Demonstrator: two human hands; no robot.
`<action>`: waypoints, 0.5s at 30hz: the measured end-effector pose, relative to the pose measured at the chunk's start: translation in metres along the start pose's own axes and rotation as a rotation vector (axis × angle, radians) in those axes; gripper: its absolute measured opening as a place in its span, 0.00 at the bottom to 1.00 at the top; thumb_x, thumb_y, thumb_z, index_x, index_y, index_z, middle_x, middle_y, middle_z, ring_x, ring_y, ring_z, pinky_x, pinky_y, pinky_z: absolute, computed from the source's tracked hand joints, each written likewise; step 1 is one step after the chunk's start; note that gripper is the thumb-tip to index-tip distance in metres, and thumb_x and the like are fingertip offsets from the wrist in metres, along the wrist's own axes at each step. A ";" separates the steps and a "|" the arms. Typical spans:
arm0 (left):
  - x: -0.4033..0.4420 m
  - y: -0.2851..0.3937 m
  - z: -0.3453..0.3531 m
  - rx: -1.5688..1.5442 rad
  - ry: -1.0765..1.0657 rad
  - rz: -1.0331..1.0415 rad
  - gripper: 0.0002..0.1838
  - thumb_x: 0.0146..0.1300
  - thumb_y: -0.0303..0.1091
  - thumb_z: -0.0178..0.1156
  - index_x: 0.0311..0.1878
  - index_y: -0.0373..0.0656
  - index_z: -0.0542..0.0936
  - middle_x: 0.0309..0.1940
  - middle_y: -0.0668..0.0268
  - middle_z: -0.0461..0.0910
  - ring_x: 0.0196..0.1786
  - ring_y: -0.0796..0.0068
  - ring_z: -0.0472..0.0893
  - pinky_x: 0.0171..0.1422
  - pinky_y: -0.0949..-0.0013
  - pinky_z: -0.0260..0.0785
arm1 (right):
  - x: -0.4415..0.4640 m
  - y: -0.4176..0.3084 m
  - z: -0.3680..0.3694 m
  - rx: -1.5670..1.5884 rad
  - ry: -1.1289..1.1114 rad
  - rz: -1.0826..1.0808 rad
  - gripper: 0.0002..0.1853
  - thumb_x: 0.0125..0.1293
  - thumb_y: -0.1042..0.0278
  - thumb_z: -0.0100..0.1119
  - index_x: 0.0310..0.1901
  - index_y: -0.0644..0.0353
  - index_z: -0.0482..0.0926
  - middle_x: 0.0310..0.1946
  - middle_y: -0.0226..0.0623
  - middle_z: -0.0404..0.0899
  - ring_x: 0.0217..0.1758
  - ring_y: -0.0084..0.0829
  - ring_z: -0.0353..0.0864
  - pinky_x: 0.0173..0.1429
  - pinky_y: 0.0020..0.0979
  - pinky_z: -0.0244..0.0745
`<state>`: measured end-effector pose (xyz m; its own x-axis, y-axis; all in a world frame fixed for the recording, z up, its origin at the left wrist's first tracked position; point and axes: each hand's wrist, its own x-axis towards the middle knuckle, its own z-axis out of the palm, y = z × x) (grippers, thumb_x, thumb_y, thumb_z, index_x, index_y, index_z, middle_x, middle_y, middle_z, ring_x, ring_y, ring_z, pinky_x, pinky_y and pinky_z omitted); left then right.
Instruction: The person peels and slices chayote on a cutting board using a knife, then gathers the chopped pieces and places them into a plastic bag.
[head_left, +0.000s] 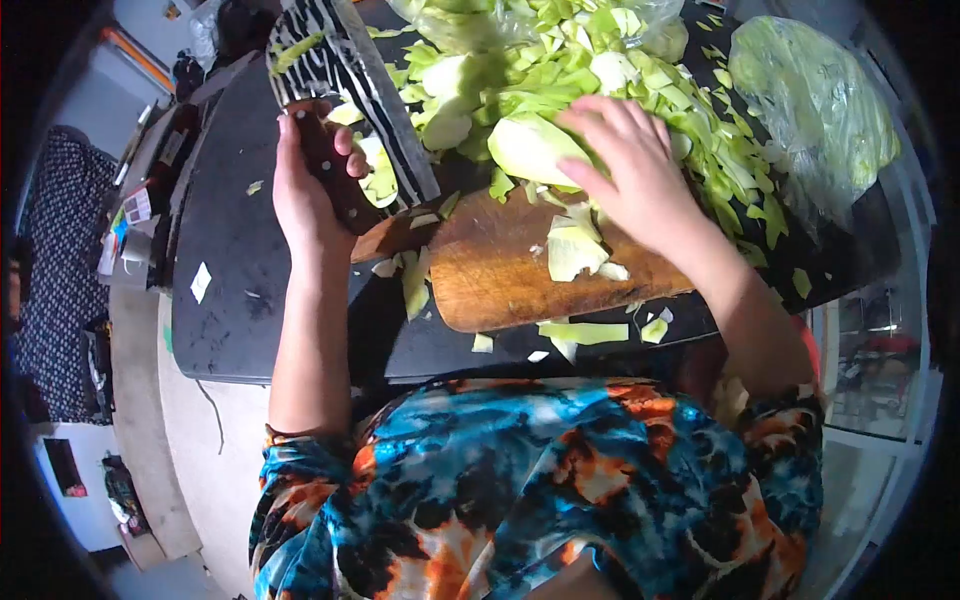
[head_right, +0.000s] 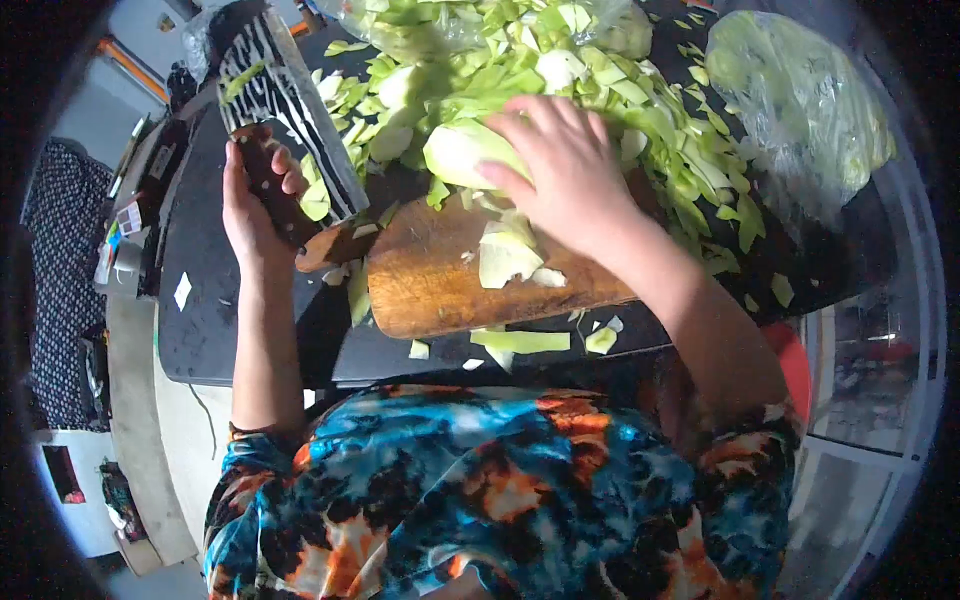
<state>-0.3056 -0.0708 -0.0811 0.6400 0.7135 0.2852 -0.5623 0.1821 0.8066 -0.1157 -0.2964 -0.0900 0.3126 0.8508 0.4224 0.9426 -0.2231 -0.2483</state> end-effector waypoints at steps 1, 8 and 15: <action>-0.003 0.000 0.006 -0.022 0.011 -0.050 0.17 0.71 0.48 0.44 0.46 0.43 0.70 0.25 0.66 0.69 0.25 0.78 0.67 0.27 0.76 0.61 | 0.010 0.000 0.007 -0.079 0.008 0.045 0.25 0.61 0.50 0.57 0.53 0.61 0.72 0.57 0.44 0.69 0.63 0.40 0.65 0.66 0.46 0.56; -0.009 0.003 0.003 -0.050 0.042 -0.180 0.16 0.70 0.49 0.46 0.47 0.46 0.70 0.28 0.68 0.69 0.28 0.78 0.67 0.34 0.75 0.61 | 0.032 -0.016 0.019 0.047 -0.236 0.070 0.23 0.57 0.58 0.61 0.47 0.68 0.71 0.43 0.49 0.77 0.49 0.49 0.76 0.54 0.41 0.70; -0.010 0.003 0.017 -0.040 -0.023 -0.192 0.17 0.71 0.48 0.44 0.50 0.44 0.68 0.30 0.71 0.67 0.30 0.79 0.67 0.34 0.75 0.61 | 0.028 -0.006 0.014 0.242 0.058 0.167 0.21 0.63 0.58 0.56 0.54 0.62 0.71 0.49 0.45 0.76 0.46 0.42 0.79 0.50 0.37 0.71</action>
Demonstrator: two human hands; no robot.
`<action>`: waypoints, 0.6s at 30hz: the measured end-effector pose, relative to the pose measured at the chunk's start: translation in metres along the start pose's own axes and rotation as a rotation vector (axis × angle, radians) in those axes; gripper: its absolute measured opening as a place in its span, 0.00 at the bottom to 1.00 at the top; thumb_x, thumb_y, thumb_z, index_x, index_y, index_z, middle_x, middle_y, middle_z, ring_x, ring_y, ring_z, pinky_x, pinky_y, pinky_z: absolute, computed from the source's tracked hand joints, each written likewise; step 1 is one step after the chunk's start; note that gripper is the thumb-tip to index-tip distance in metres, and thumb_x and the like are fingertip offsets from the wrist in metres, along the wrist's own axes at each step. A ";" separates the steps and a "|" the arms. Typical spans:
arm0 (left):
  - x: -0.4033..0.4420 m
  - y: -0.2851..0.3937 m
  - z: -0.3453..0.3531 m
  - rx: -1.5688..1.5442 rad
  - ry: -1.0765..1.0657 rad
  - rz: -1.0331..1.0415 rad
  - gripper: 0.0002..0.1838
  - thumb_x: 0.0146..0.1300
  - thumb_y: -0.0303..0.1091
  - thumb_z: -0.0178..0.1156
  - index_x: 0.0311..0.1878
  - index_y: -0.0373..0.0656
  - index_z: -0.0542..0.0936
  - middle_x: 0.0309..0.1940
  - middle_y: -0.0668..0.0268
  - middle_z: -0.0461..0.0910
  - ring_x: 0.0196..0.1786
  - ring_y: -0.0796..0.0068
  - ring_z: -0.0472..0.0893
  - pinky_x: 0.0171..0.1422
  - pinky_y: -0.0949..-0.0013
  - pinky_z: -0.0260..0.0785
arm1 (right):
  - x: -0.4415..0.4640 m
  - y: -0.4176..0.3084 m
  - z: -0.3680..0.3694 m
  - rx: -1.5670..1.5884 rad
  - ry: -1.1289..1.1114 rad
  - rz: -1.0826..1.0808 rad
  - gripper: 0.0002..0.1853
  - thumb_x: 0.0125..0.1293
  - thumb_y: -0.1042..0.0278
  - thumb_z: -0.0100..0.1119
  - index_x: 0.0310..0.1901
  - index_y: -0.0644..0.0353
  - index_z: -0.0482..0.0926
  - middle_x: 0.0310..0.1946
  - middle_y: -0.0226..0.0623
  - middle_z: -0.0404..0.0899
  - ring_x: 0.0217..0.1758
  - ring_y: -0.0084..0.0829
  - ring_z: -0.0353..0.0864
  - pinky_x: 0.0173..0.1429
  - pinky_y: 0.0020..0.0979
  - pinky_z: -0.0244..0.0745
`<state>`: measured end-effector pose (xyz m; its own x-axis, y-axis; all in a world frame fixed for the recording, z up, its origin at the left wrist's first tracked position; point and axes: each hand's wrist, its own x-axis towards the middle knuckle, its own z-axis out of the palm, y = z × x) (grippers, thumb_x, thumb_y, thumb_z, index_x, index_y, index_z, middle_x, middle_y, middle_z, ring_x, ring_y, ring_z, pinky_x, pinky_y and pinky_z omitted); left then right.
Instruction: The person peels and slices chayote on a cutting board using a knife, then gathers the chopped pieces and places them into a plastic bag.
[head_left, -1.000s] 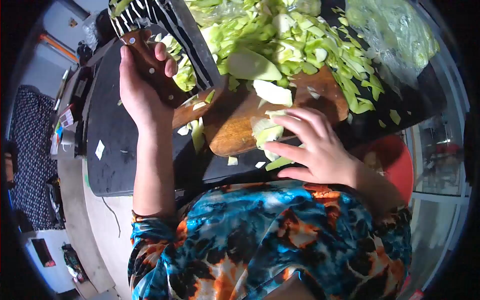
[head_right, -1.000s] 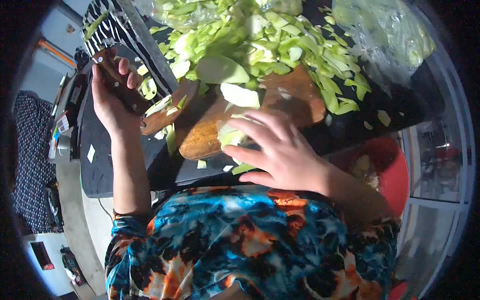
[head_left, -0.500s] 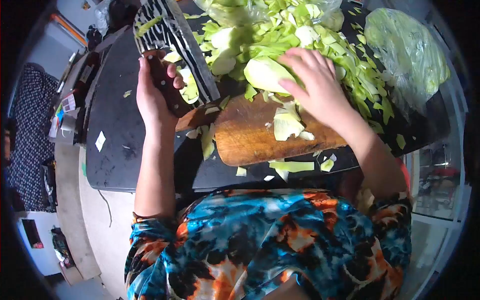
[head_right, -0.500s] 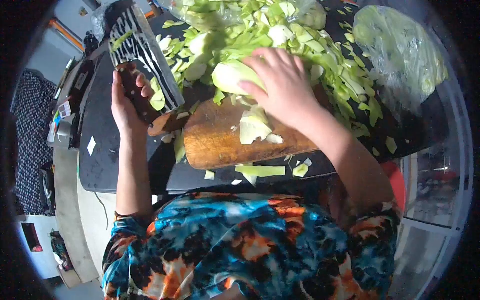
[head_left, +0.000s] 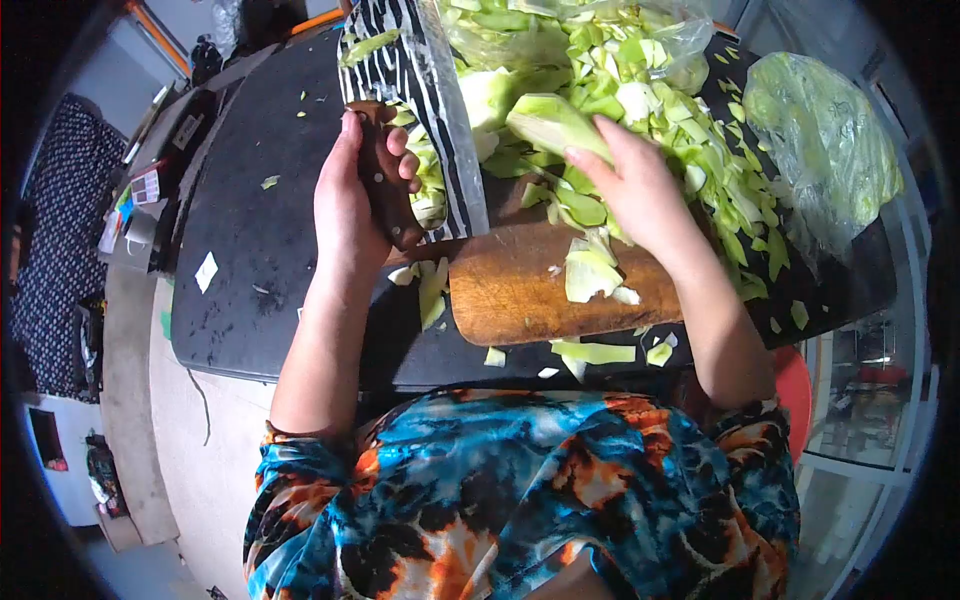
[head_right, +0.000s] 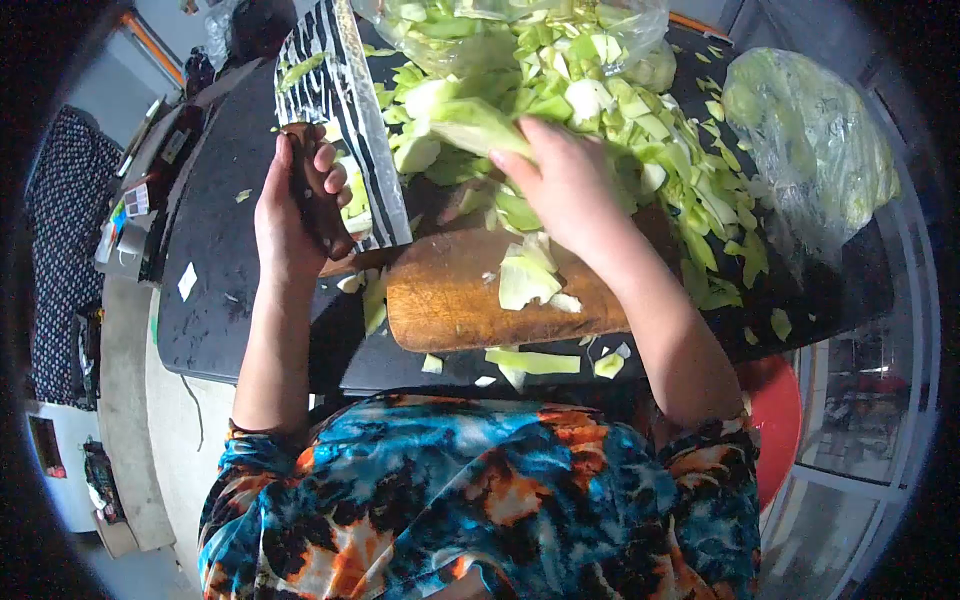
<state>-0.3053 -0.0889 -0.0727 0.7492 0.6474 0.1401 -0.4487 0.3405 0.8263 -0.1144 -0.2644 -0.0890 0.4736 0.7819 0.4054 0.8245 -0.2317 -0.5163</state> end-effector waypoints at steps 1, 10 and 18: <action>0.000 0.000 0.003 -0.009 -0.012 -0.004 0.17 0.71 0.48 0.44 0.50 0.44 0.67 0.29 0.71 0.67 0.30 0.80 0.67 0.34 0.75 0.61 | 0.002 -0.001 -0.005 0.144 -0.047 0.106 0.22 0.64 0.58 0.55 0.56 0.61 0.70 0.51 0.45 0.76 0.46 0.40 0.80 0.51 0.36 0.71; 0.000 0.007 0.040 0.421 -0.050 0.405 0.17 0.71 0.43 0.43 0.51 0.38 0.70 0.31 0.65 0.73 0.28 0.81 0.70 0.30 0.77 0.63 | -0.005 -0.026 -0.014 1.723 -0.007 0.312 0.22 0.63 0.68 0.55 0.58 0.56 0.62 0.49 0.40 0.73 0.56 0.37 0.73 0.48 0.35 0.75; 0.004 -0.013 0.094 1.063 -0.185 0.787 0.15 0.65 0.25 0.52 0.55 0.39 0.67 0.41 0.62 0.76 0.39 0.78 0.77 0.42 0.78 0.68 | -0.011 -0.024 0.004 1.594 0.119 0.343 0.13 0.66 0.75 0.45 0.51 0.65 0.70 0.47 0.41 0.75 0.44 0.34 0.80 0.48 0.33 0.77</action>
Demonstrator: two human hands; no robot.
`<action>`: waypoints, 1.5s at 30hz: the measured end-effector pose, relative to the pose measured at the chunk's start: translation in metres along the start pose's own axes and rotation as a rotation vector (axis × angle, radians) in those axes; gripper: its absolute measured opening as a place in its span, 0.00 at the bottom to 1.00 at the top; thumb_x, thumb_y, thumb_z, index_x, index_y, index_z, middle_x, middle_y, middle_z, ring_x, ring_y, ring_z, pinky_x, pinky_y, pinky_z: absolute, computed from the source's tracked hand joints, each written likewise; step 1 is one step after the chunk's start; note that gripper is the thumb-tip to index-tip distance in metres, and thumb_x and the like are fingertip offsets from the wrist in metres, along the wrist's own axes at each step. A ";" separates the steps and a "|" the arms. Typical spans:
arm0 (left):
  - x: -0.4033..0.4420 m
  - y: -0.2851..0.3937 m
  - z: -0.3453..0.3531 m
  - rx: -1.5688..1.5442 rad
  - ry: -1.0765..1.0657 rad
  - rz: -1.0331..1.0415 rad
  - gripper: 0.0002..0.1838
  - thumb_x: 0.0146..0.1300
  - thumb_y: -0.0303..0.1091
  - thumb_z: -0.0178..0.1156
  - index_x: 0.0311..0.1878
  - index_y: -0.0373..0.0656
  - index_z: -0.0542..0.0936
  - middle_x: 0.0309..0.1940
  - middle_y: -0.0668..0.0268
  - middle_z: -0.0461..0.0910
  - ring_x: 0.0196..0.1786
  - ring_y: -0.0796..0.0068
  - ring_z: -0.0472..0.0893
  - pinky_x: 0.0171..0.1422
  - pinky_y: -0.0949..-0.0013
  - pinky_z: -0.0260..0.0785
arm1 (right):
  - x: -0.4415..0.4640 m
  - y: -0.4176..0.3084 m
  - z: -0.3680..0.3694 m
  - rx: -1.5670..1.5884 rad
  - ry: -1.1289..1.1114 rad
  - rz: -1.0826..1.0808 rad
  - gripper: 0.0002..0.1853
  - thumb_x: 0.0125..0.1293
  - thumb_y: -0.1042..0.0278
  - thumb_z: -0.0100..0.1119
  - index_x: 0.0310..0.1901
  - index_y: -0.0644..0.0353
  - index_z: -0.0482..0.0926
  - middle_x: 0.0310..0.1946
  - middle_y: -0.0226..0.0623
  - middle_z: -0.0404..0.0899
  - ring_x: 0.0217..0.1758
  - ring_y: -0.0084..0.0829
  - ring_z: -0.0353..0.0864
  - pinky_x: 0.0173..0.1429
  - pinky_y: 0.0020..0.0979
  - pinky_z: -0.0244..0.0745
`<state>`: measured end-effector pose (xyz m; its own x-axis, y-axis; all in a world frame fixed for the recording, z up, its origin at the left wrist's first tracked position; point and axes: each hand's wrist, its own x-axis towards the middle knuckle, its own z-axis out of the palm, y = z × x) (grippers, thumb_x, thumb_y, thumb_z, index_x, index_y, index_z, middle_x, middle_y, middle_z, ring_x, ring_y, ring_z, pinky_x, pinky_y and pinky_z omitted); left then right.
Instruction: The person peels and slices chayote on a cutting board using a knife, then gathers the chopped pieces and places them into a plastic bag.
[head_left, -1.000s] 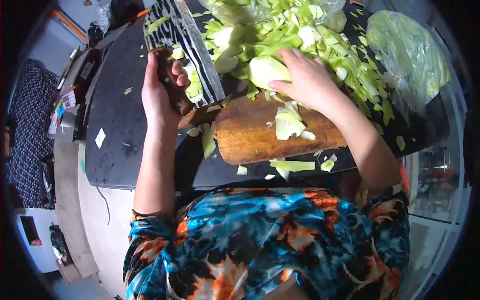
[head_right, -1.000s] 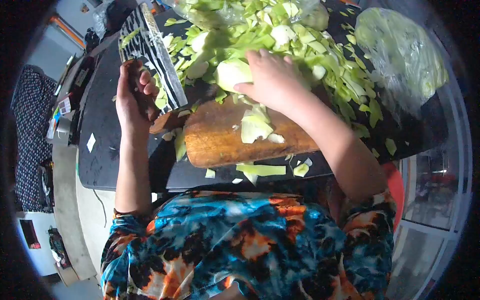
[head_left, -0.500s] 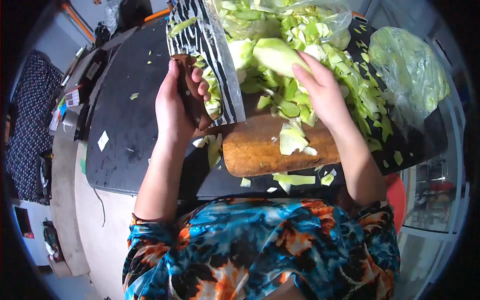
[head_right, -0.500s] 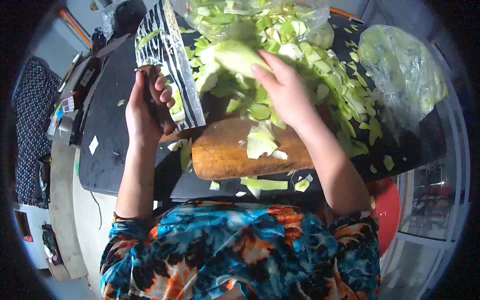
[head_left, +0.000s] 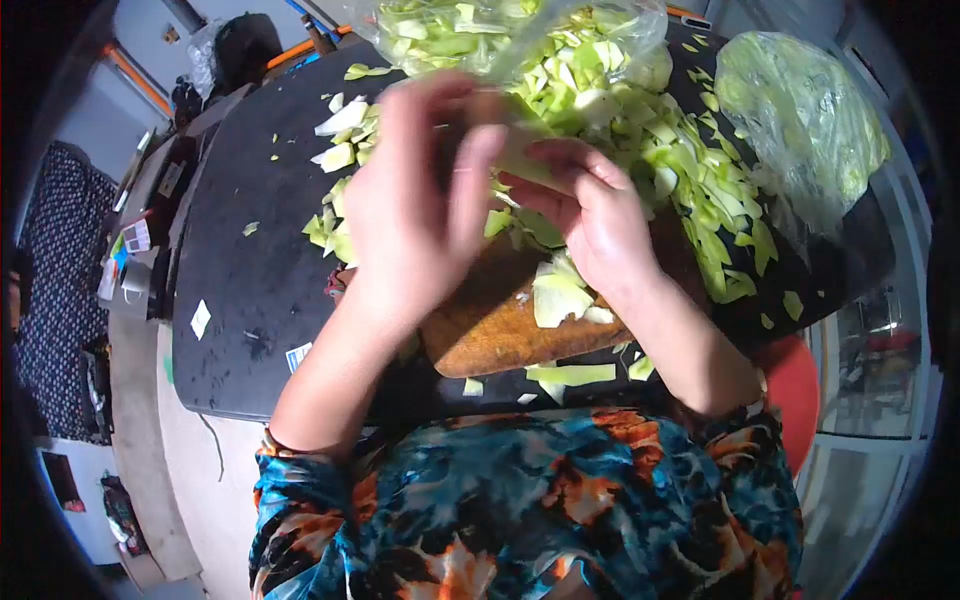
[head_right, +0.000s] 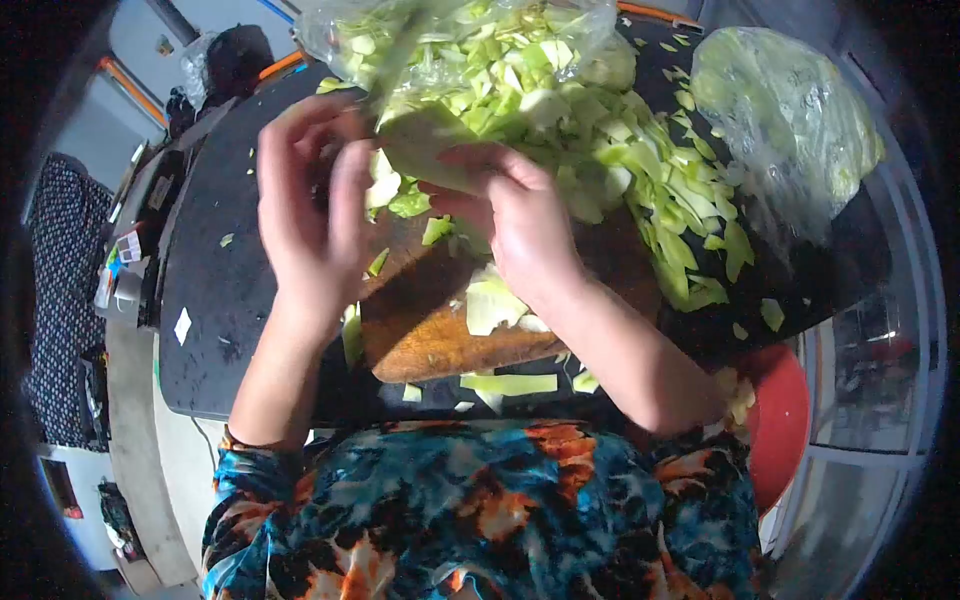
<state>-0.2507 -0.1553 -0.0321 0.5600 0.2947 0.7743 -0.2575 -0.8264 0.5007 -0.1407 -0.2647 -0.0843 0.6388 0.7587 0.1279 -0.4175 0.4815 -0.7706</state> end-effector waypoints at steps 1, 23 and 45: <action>0.006 0.012 0.007 0.056 -0.024 0.070 0.14 0.63 0.25 0.55 0.53 0.40 0.71 0.39 0.62 0.79 0.38 0.77 0.78 0.41 0.77 0.68 | -0.002 0.001 0.001 -0.019 0.025 -0.003 0.11 0.66 0.75 0.45 0.47 0.67 0.72 0.46 0.40 0.75 0.42 0.34 0.81 0.47 0.33 0.78; 0.009 0.004 0.040 0.114 -0.207 0.212 0.14 0.52 0.21 0.56 0.43 0.42 0.79 0.32 0.60 0.78 0.39 0.56 0.76 0.46 0.63 0.66 | -0.015 0.008 0.007 0.220 0.018 0.027 0.23 0.68 0.52 0.50 0.56 0.60 0.67 0.52 0.34 0.71 0.58 0.28 0.70 0.62 0.36 0.64; -0.019 -0.058 -0.016 -1.050 0.035 -0.782 0.25 0.58 0.33 0.65 0.56 0.37 0.67 0.44 0.61 0.77 0.45 0.72 0.80 0.47 0.70 0.74 | 0.007 -0.054 -0.001 -1.025 -0.035 -0.376 0.17 0.56 0.73 0.63 0.47 0.59 0.71 0.27 0.32 0.78 0.30 0.18 0.76 0.35 0.23 0.71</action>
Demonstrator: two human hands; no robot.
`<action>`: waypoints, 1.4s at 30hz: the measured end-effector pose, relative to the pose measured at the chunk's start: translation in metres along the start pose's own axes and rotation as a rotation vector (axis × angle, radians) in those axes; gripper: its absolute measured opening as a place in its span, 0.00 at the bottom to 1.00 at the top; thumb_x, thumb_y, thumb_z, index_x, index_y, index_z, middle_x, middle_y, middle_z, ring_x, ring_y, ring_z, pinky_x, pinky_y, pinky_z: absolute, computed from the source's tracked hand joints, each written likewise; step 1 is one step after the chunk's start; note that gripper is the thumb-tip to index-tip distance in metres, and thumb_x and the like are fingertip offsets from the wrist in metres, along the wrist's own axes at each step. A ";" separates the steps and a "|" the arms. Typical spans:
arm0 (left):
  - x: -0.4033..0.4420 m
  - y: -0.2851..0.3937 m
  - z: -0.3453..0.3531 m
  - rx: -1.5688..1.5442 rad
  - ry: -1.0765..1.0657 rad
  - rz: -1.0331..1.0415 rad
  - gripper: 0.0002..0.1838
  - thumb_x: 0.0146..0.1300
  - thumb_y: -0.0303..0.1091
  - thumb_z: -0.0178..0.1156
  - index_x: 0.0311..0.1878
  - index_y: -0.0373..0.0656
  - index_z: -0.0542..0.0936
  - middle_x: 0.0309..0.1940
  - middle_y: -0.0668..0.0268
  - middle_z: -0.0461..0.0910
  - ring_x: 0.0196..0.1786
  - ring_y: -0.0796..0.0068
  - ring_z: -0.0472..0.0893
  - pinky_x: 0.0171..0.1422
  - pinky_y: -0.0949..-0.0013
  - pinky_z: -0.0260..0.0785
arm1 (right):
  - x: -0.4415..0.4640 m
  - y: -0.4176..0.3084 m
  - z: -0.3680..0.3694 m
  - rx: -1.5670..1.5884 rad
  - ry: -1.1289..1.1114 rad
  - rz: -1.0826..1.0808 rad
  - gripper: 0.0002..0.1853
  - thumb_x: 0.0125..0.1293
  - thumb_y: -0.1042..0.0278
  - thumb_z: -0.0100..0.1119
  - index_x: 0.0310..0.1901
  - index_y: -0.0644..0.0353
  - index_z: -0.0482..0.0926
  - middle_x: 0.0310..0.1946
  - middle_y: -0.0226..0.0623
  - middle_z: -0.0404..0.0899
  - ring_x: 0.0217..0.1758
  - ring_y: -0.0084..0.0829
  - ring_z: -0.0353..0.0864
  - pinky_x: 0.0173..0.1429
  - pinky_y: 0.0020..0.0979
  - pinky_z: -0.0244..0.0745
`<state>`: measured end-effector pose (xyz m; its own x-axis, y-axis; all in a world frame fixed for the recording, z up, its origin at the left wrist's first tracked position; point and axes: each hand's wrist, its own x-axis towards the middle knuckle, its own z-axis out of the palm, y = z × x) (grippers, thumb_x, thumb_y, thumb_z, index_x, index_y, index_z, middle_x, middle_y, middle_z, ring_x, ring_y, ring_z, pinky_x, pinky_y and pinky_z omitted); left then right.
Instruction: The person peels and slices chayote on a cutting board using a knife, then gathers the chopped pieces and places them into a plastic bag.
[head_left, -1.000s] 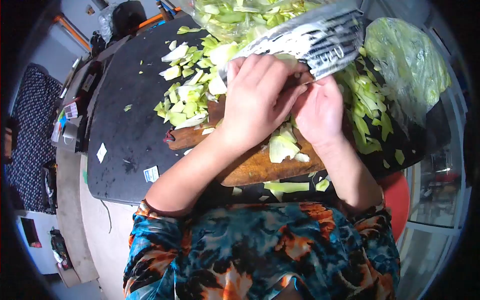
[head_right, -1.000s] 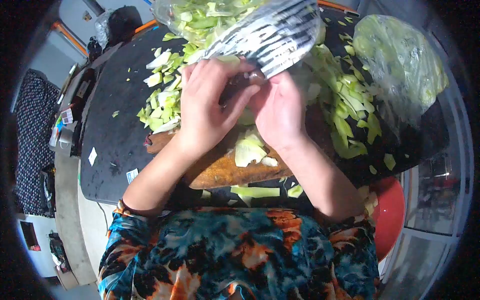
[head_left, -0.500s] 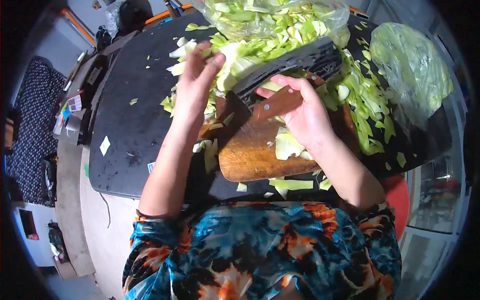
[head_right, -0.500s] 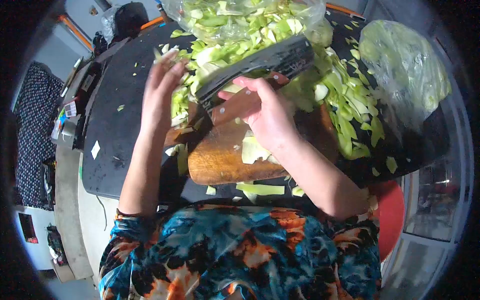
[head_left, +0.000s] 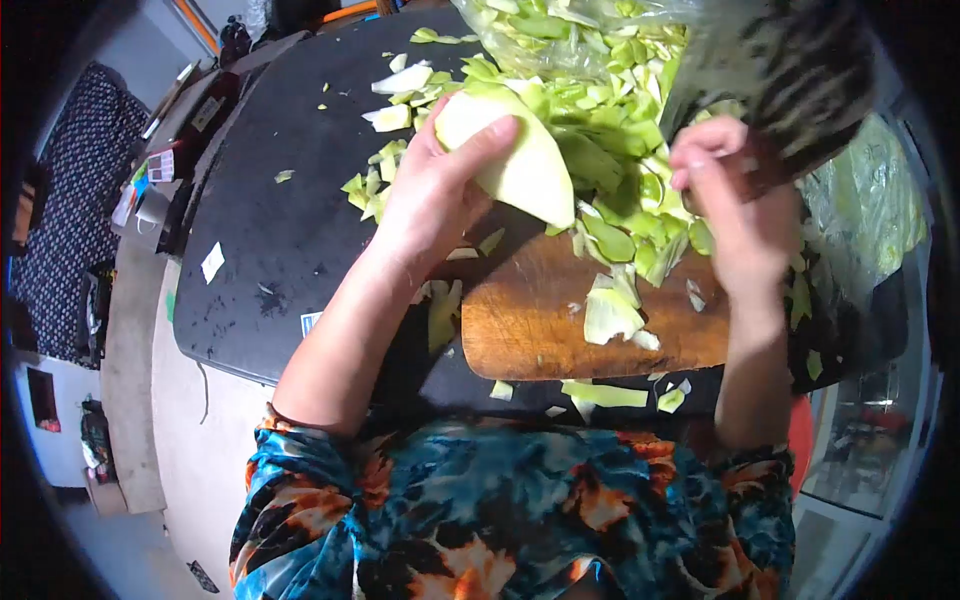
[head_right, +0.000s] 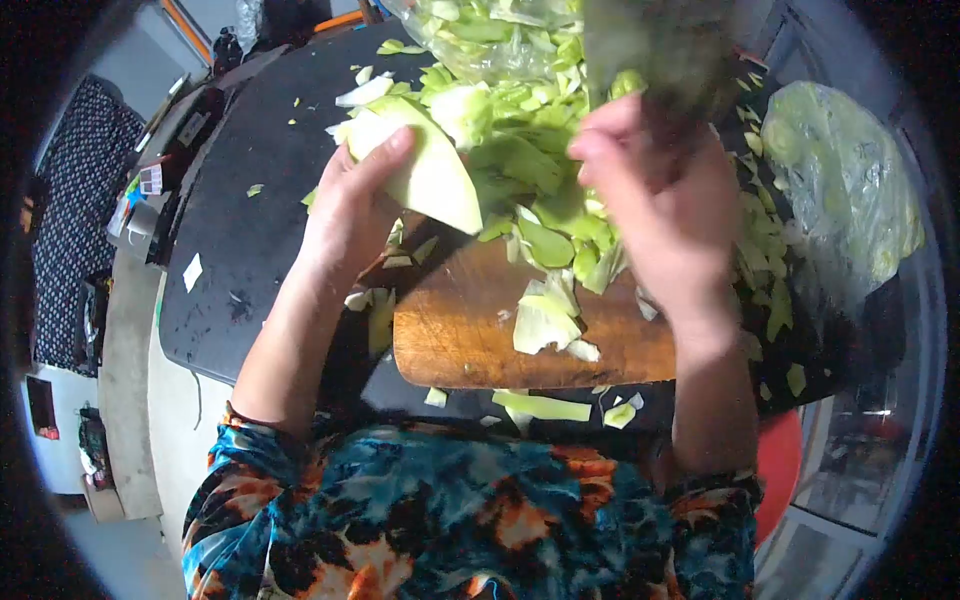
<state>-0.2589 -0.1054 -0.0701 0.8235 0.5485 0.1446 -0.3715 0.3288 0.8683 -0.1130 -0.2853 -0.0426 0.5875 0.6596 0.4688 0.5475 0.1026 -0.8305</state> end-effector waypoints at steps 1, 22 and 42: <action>-0.003 -0.001 0.003 0.038 0.000 0.001 0.25 0.57 0.31 0.65 0.55 0.37 0.66 0.42 0.61 0.78 0.45 0.73 0.80 0.47 0.70 0.74 | -0.005 0.002 0.011 -0.114 0.091 -0.220 0.20 0.55 0.72 0.67 0.48 0.58 0.72 0.26 0.30 0.76 0.29 0.17 0.75 0.34 0.21 0.70; -0.011 -0.002 0.007 0.159 0.034 0.091 0.29 0.58 0.34 0.65 0.60 0.38 0.66 0.48 0.62 0.76 0.47 0.74 0.78 0.53 0.69 0.72 | -0.019 -0.013 0.026 -0.355 -0.207 -0.784 0.30 0.46 0.33 0.64 0.18 0.55 0.67 0.13 0.28 0.64 0.16 0.31 0.69 0.22 0.30 0.63; -0.015 -0.007 0.015 0.531 0.074 0.137 0.25 0.57 0.27 0.64 0.56 0.36 0.65 0.42 0.63 0.78 0.42 0.78 0.79 0.44 0.78 0.72 | -0.024 -0.021 0.018 -0.177 -0.181 -0.105 0.14 0.59 0.68 0.64 0.43 0.66 0.73 0.29 0.30 0.76 0.28 0.23 0.73 0.33 0.25 0.68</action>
<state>-0.2622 -0.1274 -0.0711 0.7434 0.6181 0.2557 -0.1899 -0.1715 0.9667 -0.1493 -0.2897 -0.0419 0.4147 0.7760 0.4752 0.7052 0.0560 -0.7068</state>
